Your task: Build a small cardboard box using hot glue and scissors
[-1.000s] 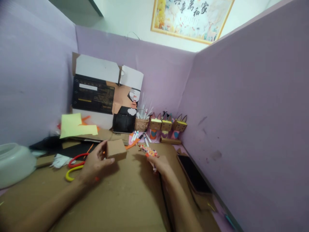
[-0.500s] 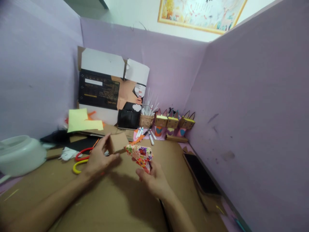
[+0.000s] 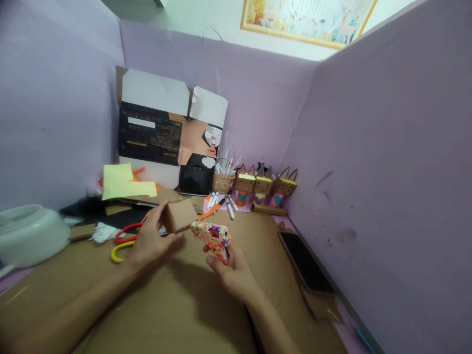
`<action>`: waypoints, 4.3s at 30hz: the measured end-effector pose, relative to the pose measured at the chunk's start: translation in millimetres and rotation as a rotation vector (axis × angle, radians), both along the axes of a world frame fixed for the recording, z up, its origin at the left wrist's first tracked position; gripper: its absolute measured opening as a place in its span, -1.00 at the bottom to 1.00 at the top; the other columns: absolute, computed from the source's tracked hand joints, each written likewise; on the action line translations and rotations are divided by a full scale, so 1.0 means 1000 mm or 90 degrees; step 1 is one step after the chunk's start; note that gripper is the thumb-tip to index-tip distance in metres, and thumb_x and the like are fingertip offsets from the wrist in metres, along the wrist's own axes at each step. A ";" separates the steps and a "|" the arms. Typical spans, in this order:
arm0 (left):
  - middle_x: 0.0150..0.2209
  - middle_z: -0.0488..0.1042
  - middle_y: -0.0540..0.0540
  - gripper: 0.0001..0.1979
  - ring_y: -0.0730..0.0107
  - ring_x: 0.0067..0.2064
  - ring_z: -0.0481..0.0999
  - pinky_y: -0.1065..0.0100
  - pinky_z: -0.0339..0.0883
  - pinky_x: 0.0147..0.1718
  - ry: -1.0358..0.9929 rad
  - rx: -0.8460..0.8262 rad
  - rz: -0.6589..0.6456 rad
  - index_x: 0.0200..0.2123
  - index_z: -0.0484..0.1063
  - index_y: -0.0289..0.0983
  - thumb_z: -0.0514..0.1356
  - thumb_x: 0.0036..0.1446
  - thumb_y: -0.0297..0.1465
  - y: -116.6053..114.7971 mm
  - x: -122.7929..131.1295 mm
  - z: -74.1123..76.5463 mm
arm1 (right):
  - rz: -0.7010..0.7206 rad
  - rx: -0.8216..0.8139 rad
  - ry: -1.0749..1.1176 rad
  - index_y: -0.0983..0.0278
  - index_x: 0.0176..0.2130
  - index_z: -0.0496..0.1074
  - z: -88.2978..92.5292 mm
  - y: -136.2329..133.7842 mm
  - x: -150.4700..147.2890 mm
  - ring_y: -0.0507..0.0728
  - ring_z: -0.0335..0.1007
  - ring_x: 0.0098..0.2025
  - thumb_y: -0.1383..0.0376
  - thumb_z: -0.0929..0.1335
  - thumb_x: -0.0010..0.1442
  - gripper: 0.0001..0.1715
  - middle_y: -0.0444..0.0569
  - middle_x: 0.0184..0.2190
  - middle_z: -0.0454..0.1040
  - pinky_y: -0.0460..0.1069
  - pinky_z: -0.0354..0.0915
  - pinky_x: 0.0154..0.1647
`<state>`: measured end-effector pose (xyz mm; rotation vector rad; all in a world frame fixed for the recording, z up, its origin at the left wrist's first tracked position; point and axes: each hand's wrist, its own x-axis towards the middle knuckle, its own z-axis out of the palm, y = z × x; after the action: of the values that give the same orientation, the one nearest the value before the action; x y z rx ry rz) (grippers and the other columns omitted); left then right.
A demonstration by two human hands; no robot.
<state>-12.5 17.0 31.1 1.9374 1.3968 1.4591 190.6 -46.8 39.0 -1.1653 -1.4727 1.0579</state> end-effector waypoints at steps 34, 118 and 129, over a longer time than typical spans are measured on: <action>0.13 0.24 -0.25 -0.22 0.04 0.11 0.30 0.07 0.23 0.07 0.059 -0.015 -0.005 0.18 0.10 -0.29 0.30 -0.14 -0.38 -0.004 0.003 0.001 | 0.001 -0.059 -0.018 0.31 -0.40 0.37 0.002 -0.002 -0.002 0.02 0.14 -0.51 0.23 0.37 -0.12 -0.76 -0.12 -0.52 0.31 -0.09 0.10 -0.53; 0.14 0.23 -0.23 -0.21 0.03 0.14 0.27 0.04 0.19 0.10 0.016 -0.042 -0.014 0.18 0.12 -0.24 0.32 -0.16 -0.38 -0.004 0.004 0.002 | -0.022 -0.069 0.013 0.27 -0.53 0.29 0.002 0.000 -0.003 0.01 0.11 -0.53 0.22 0.39 -0.20 -0.78 -0.18 -0.60 0.24 -0.09 0.09 -0.51; 0.18 0.20 -0.26 -0.18 0.03 0.17 0.26 0.05 0.20 0.11 -0.061 -0.051 -0.049 0.19 0.10 -0.25 0.33 -0.16 -0.35 0.005 0.001 -0.008 | -0.038 -0.039 -0.014 0.29 -0.52 0.34 0.005 0.002 0.004 0.00 0.14 -0.55 0.24 0.39 -0.17 -0.82 -0.17 -0.61 0.28 -0.10 0.12 -0.54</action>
<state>-11.3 21.9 22.6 1.8275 1.3036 1.4196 194.9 -44.5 43.5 -1.2606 -1.4225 1.0588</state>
